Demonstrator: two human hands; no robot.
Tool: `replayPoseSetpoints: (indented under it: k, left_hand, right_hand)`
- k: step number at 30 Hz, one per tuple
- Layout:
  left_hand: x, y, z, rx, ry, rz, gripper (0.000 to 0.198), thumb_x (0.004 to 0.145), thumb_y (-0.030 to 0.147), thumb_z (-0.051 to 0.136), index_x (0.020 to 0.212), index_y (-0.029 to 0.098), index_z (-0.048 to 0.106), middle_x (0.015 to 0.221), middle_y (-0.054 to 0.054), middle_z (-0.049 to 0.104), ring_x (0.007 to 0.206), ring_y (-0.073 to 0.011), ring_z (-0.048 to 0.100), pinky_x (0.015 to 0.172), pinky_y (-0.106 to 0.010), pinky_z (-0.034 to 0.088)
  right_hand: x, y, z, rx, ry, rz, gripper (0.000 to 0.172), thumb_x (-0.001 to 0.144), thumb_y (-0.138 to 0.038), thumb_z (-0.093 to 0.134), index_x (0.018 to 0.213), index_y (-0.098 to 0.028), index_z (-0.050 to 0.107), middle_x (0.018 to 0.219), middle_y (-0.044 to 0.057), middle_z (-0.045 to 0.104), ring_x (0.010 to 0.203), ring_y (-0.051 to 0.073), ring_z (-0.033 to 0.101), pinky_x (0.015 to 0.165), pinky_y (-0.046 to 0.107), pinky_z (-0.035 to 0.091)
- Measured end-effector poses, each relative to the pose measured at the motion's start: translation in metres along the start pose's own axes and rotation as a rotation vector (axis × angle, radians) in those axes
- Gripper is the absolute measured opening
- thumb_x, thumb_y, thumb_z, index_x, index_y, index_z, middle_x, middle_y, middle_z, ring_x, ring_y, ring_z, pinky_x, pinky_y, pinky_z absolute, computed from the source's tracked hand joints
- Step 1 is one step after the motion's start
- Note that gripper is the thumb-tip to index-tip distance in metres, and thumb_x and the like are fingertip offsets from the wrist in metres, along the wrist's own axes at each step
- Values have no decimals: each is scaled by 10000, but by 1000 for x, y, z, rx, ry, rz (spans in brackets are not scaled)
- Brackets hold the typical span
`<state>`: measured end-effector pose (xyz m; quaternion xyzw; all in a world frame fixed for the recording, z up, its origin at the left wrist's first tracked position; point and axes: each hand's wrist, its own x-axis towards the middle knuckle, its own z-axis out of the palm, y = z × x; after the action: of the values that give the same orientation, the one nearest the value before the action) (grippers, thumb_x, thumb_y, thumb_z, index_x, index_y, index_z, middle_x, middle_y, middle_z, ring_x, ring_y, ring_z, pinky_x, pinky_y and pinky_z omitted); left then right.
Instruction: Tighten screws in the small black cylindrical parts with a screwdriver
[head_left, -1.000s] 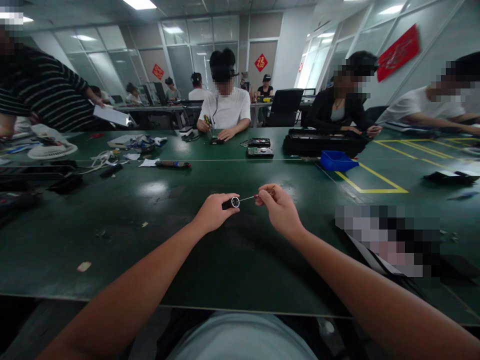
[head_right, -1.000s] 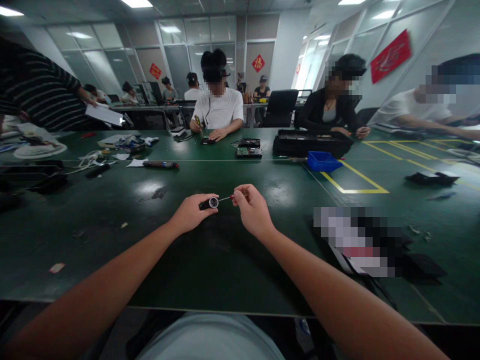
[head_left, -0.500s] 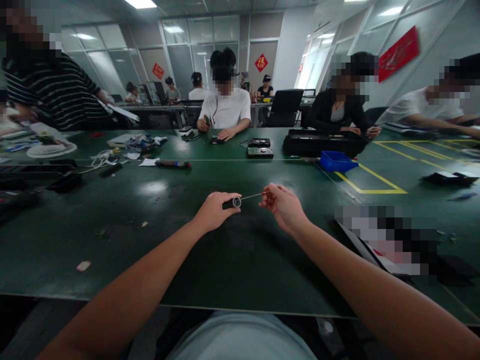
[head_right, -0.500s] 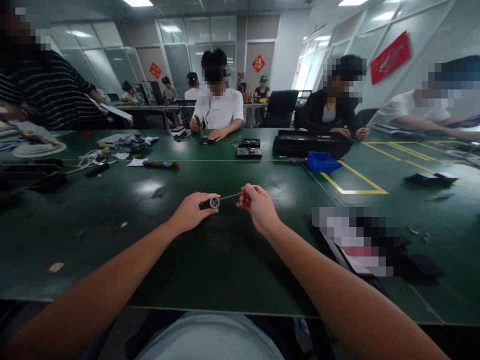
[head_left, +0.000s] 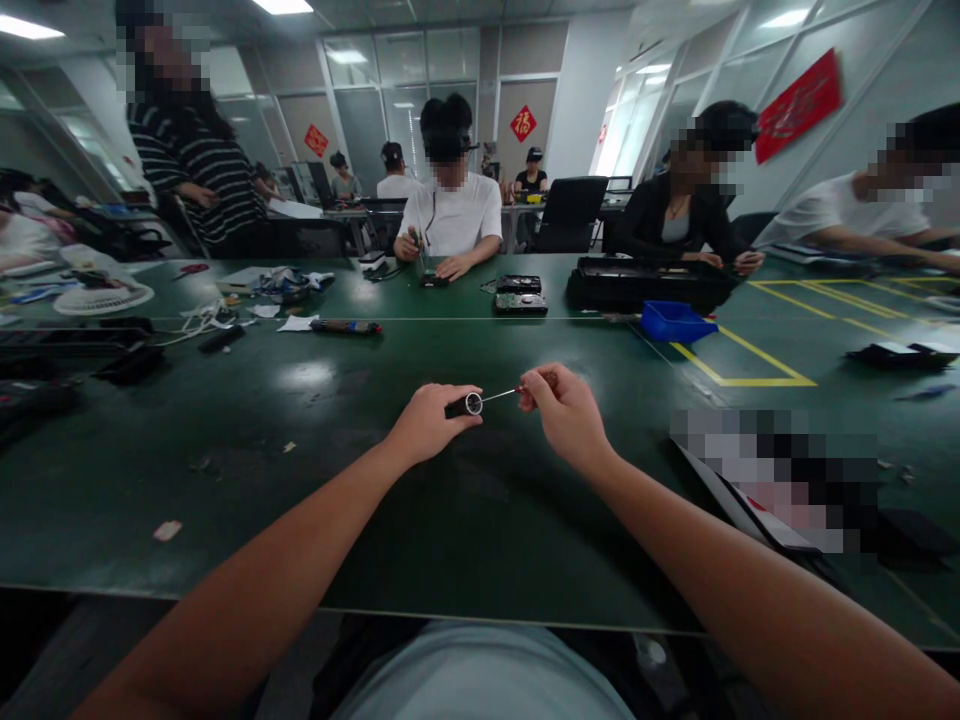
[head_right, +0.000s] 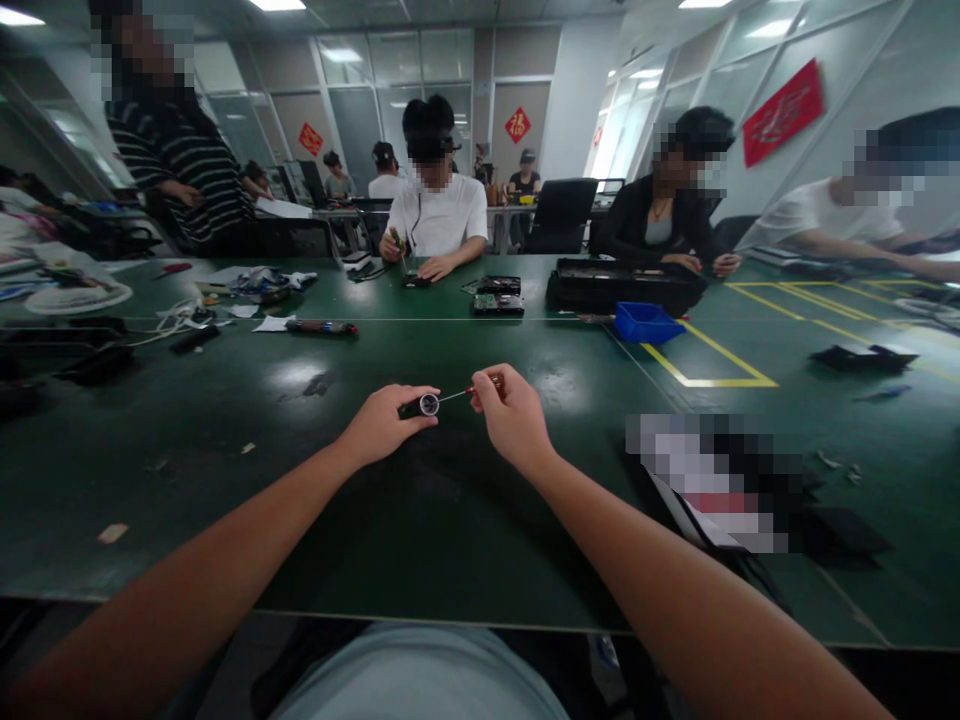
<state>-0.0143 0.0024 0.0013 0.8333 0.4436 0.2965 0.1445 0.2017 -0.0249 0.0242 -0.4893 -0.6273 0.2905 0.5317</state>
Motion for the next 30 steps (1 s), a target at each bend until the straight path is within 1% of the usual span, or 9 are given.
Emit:
replayPoseSetpoints:
  k: [4,6,10,13,16,19,24,27,30]
  left_hand:
    - [0,-1,0,0,-6,-10,405,831,340,737,1221,252,678,1168,-53,719,1058,-254,642,970,-430,446]
    - [0,0,0,1,-10,-19,402,831,344,735,1219,254,680,1171,-54,718,1061,-258,641,967,-433,449]
    - [0,2,-1,5,-19,-26,395,836,337,728,1218,248,682,1167,-60,718,1062,-261,640,968,-435,451]
    - [0,1,-1,9,-31,-22,393,830,326,733,1211,241,686,1150,-63,723,1056,-261,644,976,-436,449]
    - [1,0,0,6,-25,-13,392,823,316,739,1204,239,690,1132,-61,726,1051,-257,647,983,-431,448]
    - [0,-2,1,1,-23,-7,384,833,324,728,1207,244,687,1138,-58,724,1054,-253,647,983,-431,447]
    - [0,-2,0,-4,-25,-17,385,839,346,721,1210,251,684,1157,-56,720,1062,-259,642,975,-439,451]
    - [0,-2,0,-1,-22,-29,387,830,334,730,1205,247,688,1158,-58,720,1062,-261,643,979,-438,451]
    - [0,-2,-1,-2,-29,-32,384,828,316,732,1202,239,689,1153,-58,722,1058,-258,645,986,-438,448]
  right_hand:
    - [-2,-7,-3,-127,-14,5,300,897,-477,577,801,-204,652,617,8,637,575,161,596,584,301,442]
    - [-3,-7,-4,-168,-19,-13,290,894,-471,582,805,-206,661,623,10,641,574,163,590,570,299,430]
    - [-4,-4,-3,-148,-41,-78,168,904,-353,550,939,-217,643,774,29,683,665,178,614,615,310,448]
    - [-4,-2,-2,-157,-88,-79,157,899,-270,517,992,-230,638,841,29,693,716,184,628,647,313,450]
    - [-2,-1,-3,-221,-115,-65,207,944,-321,467,950,-236,656,765,16,670,676,183,613,629,313,428]
    - [-1,0,-3,-301,-93,-55,299,979,-405,418,969,-236,664,693,9,629,627,188,587,608,321,403]
    - [-3,0,-3,-260,-107,-85,260,962,-348,441,1135,-247,607,793,26,655,694,203,617,645,335,435]
    - [-3,-1,-3,-258,-123,-79,225,949,-339,458,1082,-247,616,806,28,649,707,201,614,654,337,439]
    - [-2,1,-3,-276,-135,-47,254,966,-400,433,972,-248,636,738,21,634,662,198,592,626,339,420]
